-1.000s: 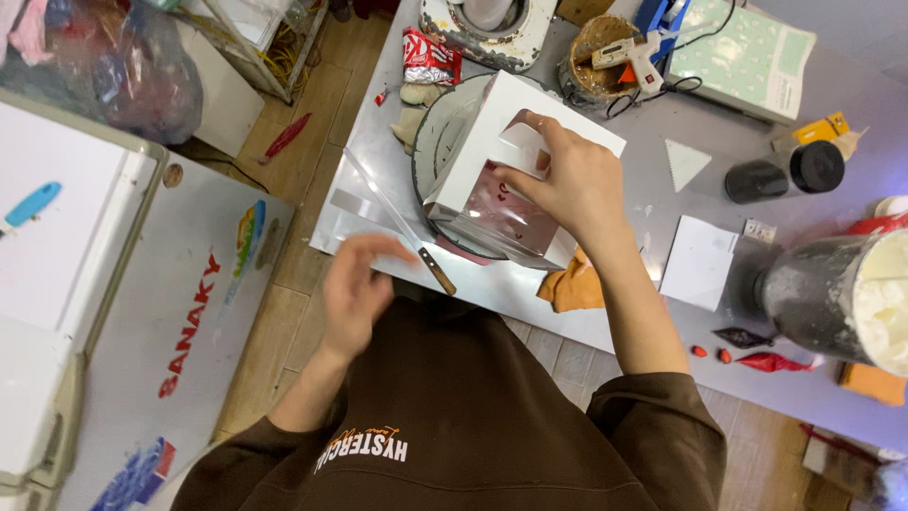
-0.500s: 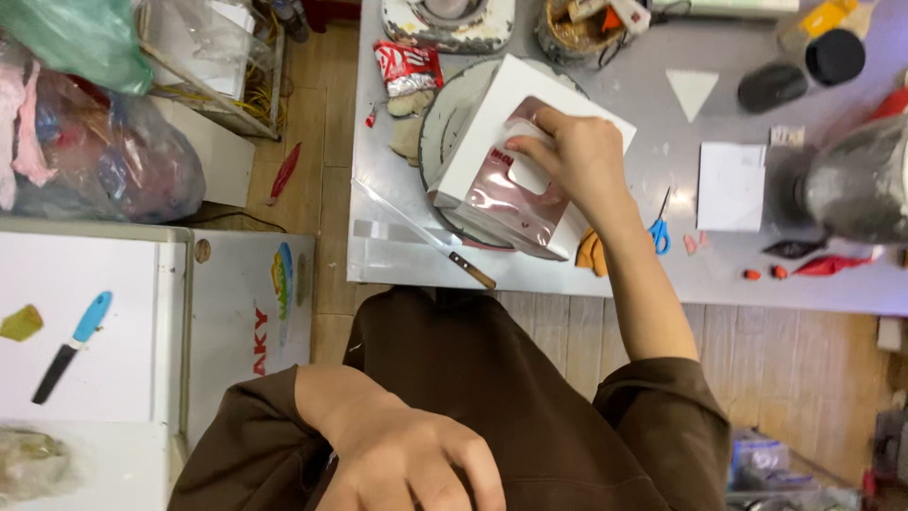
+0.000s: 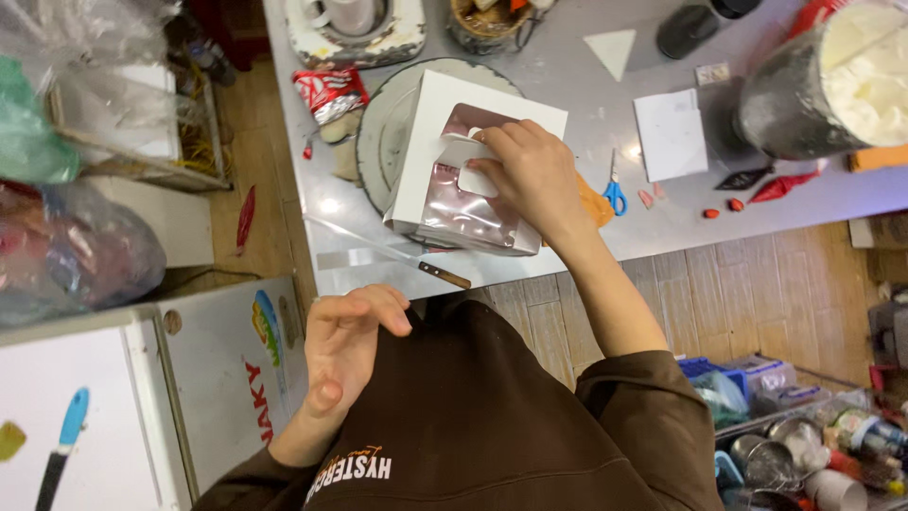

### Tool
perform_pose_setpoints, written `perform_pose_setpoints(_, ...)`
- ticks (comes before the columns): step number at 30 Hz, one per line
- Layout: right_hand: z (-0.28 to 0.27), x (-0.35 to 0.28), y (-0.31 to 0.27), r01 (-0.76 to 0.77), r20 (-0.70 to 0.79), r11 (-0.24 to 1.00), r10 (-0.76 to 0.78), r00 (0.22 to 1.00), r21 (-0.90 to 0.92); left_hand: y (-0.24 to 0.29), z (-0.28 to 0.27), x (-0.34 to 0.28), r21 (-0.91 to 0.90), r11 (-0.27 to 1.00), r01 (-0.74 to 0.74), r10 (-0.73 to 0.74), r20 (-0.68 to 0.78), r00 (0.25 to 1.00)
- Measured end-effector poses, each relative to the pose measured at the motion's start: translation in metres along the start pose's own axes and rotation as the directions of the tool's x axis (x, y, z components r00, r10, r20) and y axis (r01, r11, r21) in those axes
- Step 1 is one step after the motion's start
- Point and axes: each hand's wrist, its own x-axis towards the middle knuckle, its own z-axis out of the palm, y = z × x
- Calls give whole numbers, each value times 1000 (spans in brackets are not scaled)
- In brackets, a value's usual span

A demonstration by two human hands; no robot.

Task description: The person wipes a metal spatula with a cloth, folds a white cardboard cake box, places a heart-shaped decorated cake into the box, and folds the lid to secure it.

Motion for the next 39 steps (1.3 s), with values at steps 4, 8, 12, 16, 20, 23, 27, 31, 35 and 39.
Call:
perform_pose_setpoints(4,-23,-17,11,-38,-18,999,37,999,-39,-18,-13,-12,46,989,140,-137,-74,988)
perform_pose_setpoints(8,-56,-38,35,-84,-50,995,81,995,-57,-44,-18,-10,89,970,228,-220,-91,971)
perform_pose_setpoints(12,-98,-46,69,-293,38,953,297,954,-81,-65,-9,0,127,955,267,-257,-91,962)
perform_pose_setpoints(16,-126,-36,130,-214,-43,974,211,977,-77,-90,10,21,170,944,283,-264,-125,956)
perform_pose_setpoints(20,-136,0,214,-102,-64,986,94,994,-134,-114,37,42,197,939,281,-239,-211,948)
perform_pose_setpoints(23,-140,47,279,123,-130,982,-142,981,-146,-134,54,55,220,941,256,-193,-270,943)
perform_pose_setpoints(27,-138,117,377,84,-99,986,-99,990,-144,-160,71,62,273,932,239,-118,-395,911)
perform_pose_setpoints(31,-100,177,480,113,-89,970,-135,987,-217,-179,82,69,270,926,265,-80,-546,834)
perform_pose_setpoints(35,-39,211,562,135,-85,948,-165,983,-287,-193,84,75,310,903,296,-38,-631,775)
perform_pose_setpoints(39,17,228,610,61,-78,962,-84,993,-265,-205,81,90,329,887,323,-13,-683,730)
